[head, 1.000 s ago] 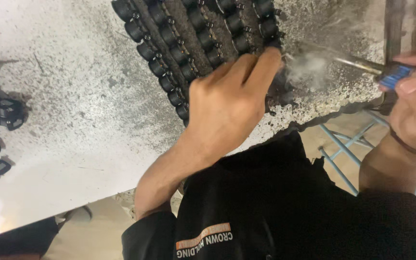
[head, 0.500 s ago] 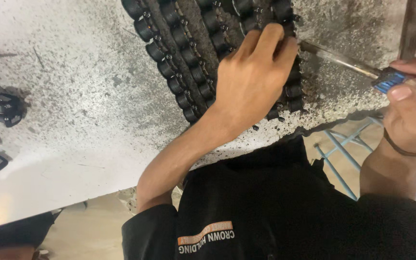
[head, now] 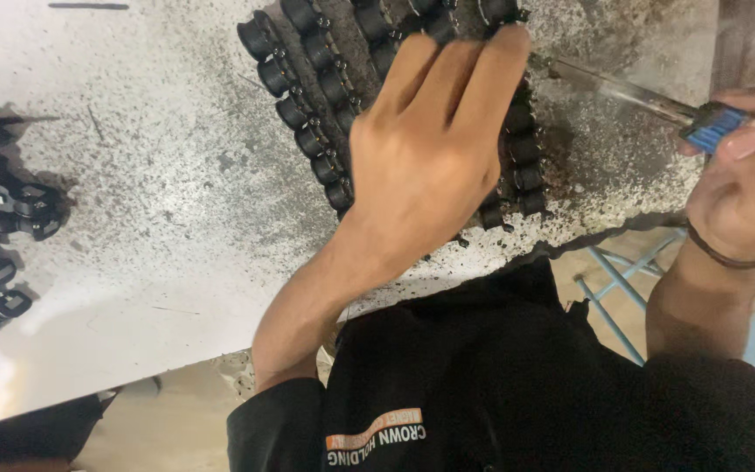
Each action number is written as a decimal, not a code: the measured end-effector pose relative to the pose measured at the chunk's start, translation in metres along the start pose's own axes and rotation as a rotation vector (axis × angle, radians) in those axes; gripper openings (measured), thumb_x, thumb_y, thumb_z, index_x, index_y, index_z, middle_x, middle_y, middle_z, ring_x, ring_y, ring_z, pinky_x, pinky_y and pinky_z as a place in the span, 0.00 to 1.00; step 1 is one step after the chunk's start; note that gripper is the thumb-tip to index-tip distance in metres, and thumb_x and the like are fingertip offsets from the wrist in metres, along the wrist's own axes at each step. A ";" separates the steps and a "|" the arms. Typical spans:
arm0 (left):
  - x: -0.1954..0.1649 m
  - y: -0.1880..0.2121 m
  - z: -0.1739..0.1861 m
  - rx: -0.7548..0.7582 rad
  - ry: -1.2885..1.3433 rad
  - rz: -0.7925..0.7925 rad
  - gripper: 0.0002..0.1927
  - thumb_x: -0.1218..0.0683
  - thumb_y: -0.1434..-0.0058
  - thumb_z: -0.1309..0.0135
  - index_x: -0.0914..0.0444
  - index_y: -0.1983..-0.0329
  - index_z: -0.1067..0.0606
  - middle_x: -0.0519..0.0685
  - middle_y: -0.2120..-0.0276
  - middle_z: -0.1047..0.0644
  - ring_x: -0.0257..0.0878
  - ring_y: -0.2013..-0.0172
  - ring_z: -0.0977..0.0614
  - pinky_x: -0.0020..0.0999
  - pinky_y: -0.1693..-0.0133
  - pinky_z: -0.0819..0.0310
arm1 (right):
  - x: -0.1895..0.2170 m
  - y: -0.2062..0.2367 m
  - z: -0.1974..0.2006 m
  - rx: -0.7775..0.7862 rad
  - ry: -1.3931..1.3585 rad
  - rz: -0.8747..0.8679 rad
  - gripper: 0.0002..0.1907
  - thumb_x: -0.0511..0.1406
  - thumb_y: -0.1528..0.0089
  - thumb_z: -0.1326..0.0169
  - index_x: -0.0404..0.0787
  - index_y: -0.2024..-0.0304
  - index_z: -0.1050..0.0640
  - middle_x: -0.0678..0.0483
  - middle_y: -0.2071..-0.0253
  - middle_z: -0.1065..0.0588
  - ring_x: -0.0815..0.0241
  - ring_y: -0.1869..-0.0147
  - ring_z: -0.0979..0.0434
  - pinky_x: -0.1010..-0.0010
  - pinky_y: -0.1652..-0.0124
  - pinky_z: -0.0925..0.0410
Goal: The person arranges small black components with wire leads into a slotted rack on the workbench, then uses a soldering iron to solder the wire terminals on each component, working through the rack one component at a time.
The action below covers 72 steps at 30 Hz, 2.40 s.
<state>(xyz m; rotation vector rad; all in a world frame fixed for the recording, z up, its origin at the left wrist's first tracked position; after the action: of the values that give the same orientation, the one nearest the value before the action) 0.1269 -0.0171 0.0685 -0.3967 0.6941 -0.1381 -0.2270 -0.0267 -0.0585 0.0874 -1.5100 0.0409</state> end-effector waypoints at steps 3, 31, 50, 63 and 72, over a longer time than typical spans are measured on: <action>0.016 0.001 -0.034 0.046 -0.036 0.064 0.17 0.66 0.41 0.43 0.61 0.49 0.23 0.45 0.54 0.31 0.40 0.59 0.22 0.33 0.68 0.20 | -0.003 -0.001 -0.002 0.027 0.039 0.033 0.15 0.32 0.29 0.49 0.23 0.47 0.28 0.40 0.55 0.28 0.52 0.62 0.27 0.68 0.58 0.29; 0.042 -0.007 -0.052 0.022 -0.050 0.114 0.16 0.66 0.42 0.44 0.60 0.51 0.21 0.47 0.55 0.29 0.41 0.56 0.23 0.37 0.67 0.20 | 0.011 -0.034 -0.019 0.054 0.042 0.051 0.16 0.32 0.30 0.47 0.23 0.46 0.27 0.41 0.54 0.28 0.53 0.60 0.27 0.68 0.57 0.29; 0.016 -0.021 0.015 0.017 0.041 0.100 0.19 0.68 0.37 0.43 0.63 0.44 0.24 0.46 0.64 0.24 0.43 0.67 0.20 0.40 0.68 0.20 | 0.031 -0.053 -0.041 0.071 0.038 -0.041 0.16 0.32 0.25 0.46 0.27 0.40 0.28 0.46 0.54 0.25 0.57 0.56 0.23 0.72 0.52 0.28; 0.066 -0.012 -0.071 0.014 -0.051 0.154 0.14 0.64 0.44 0.43 0.60 0.54 0.20 0.46 0.57 0.26 0.45 0.57 0.18 0.41 0.68 0.19 | 0.028 -0.072 -0.058 0.102 0.128 0.037 0.14 0.31 0.24 0.43 0.23 0.42 0.27 0.40 0.53 0.25 0.53 0.58 0.24 0.70 0.54 0.29; 0.051 -0.032 -0.062 0.000 -0.045 0.112 0.16 0.66 0.46 0.45 0.66 0.54 0.23 0.53 0.54 0.26 0.50 0.60 0.16 0.39 0.71 0.19 | 0.064 -0.065 -0.076 0.262 0.607 0.159 0.16 0.32 0.26 0.47 0.25 0.40 0.26 0.40 0.52 0.22 0.52 0.54 0.22 0.72 0.51 0.30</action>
<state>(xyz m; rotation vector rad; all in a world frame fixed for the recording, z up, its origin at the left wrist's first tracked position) 0.1258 -0.0789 0.0076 -0.3589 0.6700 -0.0228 -0.1420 -0.0872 -0.0011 0.1497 -0.8957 0.3627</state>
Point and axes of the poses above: each hand's wrist, its own y-axis away from the middle knuckle, its own z-axis out of the back of the hand, x = y × z, the point moved 10 cm from there along -y, towards the middle knuckle
